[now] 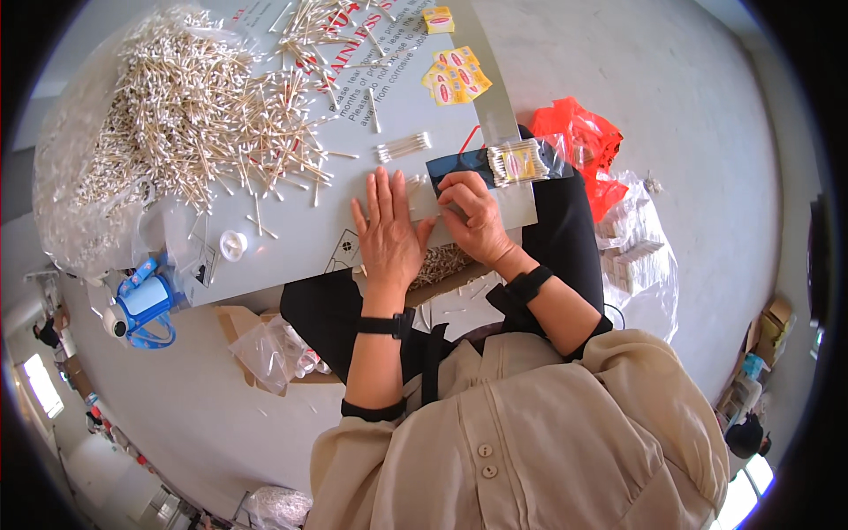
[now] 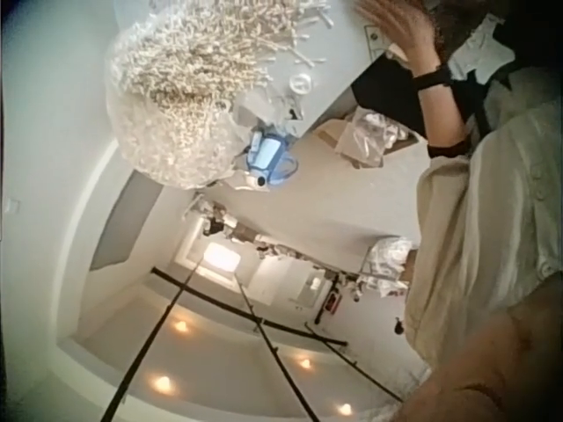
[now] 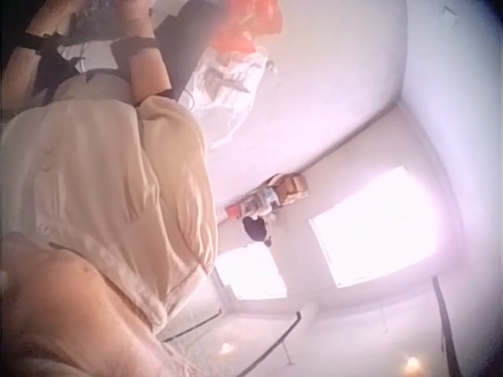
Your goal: Manually sorting and packing cotton swabs into small plastic boxes and applying adhesive labels.
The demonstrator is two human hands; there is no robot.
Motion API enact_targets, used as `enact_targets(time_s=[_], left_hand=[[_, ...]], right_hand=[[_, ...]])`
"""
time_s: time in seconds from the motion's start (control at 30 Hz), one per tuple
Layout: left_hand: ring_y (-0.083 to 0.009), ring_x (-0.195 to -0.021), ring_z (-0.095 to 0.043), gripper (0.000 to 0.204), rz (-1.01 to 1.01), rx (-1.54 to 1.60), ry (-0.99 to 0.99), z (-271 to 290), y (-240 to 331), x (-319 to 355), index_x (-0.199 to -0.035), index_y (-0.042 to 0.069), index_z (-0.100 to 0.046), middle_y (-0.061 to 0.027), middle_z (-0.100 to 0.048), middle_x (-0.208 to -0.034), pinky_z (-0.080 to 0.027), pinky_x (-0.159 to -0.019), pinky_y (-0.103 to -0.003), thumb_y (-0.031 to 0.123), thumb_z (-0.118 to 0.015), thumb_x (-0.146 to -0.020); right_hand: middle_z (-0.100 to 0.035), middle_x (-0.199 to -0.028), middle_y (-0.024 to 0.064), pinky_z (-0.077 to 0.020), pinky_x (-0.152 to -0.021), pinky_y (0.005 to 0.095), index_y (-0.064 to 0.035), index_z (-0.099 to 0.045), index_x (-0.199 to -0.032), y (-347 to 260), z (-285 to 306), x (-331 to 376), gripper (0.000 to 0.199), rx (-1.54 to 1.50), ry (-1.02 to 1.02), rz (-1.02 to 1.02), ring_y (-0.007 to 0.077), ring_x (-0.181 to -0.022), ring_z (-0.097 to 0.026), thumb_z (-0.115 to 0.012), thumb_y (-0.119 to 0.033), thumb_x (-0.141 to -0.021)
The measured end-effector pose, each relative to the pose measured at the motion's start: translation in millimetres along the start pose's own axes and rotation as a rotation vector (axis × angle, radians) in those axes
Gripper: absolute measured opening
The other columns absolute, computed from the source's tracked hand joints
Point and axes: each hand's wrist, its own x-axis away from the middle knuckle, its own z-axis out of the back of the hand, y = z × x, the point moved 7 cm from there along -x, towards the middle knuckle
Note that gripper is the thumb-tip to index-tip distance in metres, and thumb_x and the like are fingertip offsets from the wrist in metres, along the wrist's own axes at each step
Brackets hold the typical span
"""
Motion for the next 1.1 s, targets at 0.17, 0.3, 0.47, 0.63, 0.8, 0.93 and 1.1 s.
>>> enact_targets(time_s=[0.17, 0.3, 0.47, 0.63, 0.8, 0.93, 1.1], left_hand=[[-0.0333, -0.147, -0.018, 0.077, -0.059, 0.006, 0.026, -5, 1, -21, -0.150, 0.004, -0.025, -0.0193, -0.021, -0.157, -0.015, -0.117, -0.054, 0.043, -0.057, -0.092], [-0.0359, -0.147, -0.015, 0.067, 0.119, 0.555, 0.366, 6, -16, -8, -0.150, 0.001, -0.021, -0.0228, -0.016, -0.157, -0.015, -0.118, -0.049, 0.037, -0.047, -0.099], [-0.0337, -0.147, -0.014, 0.061, 0.247, 0.960, 0.490, 0, -12, -1, -0.151, 0.000, -0.019, -0.0205, -0.011, -0.159, -0.015, -0.118, -0.045, 0.034, -0.038, -0.104], [-0.0327, -0.145, -0.021, 0.057, 0.219, 1.096, 0.570, 1, 1, -5, -0.148, 0.000, -0.028, -0.0190, -0.021, -0.157, -0.020, -0.117, -0.044, 0.031, -0.043, -0.103], [-0.0357, -0.130, -0.038, 0.041, 0.051, 0.454, 0.521, 34, -22, -39, -0.132, 0.001, -0.047, -0.0174, -0.044, -0.138, -0.029, -0.110, -0.047, 0.014, -0.054, -0.094], [-0.0327, -0.126, -0.043, 0.042, -0.160, 0.213, 0.324, 40, -4, -82, -0.124, 0.005, -0.055, -0.0093, -0.054, -0.127, -0.032, -0.107, -0.045, 0.001, -0.059, -0.082], [-0.0320, -0.117, -0.048, 0.036, -0.196, 0.120, 0.234, 22, -5, -82, -0.117, 0.006, -0.060, -0.0085, -0.057, -0.118, -0.035, -0.104, -0.045, 0.002, -0.060, -0.082]], right_hand=[[-0.056, -0.112, 0.0124, -0.0479, -0.087, 0.0337, -0.0003, -0.057, -0.096, 17, 5, 5, 0.019, -0.254, 0.126, -0.268, 0.0262, -0.101, -0.058, -0.060, 0.006, -0.078], [-0.049, -0.130, 0.0127, -0.0425, -0.097, 0.0314, 0.0013, -0.055, -0.114, 22, 6, 7, 0.023, -0.366, 0.206, -0.288, 0.0221, -0.115, -0.052, -0.054, 0.001, -0.091], [-0.040, -0.141, 0.0141, -0.0353, -0.107, 0.0328, 0.0023, -0.049, -0.127, 12, -14, 8, 0.030, -0.492, 0.222, -0.341, 0.0226, -0.129, -0.041, -0.048, -0.004, -0.098], [-0.041, -0.141, 0.0155, -0.0334, -0.109, 0.0348, 0.0021, -0.050, -0.126, 19, -13, -3, 0.030, -0.492, 0.257, -0.290, 0.0250, -0.131, -0.041, -0.048, -0.004, -0.097], [-0.055, -0.127, 0.0204, -0.0432, -0.100, 0.0361, 0.0024, -0.057, -0.116, 26, 6, -39, 0.027, -0.163, 0.165, -0.213, 0.0356, -0.119, -0.054, -0.050, 0.002, -0.090], [-0.060, -0.120, 0.0188, -0.0468, -0.094, 0.0408, 0.0012, -0.060, -0.113, 27, -3, -61, 0.028, -0.005, 0.069, -0.066, 0.0391, -0.112, -0.055, -0.052, 0.002, -0.086], [-0.065, -0.112, 0.0153, -0.0483, -0.090, 0.0414, -0.0010, -0.063, -0.108, 20, -9, -64, 0.028, 0.115, 0.008, 0.021, 0.0374, -0.104, -0.057, -0.054, 0.004, -0.082]])
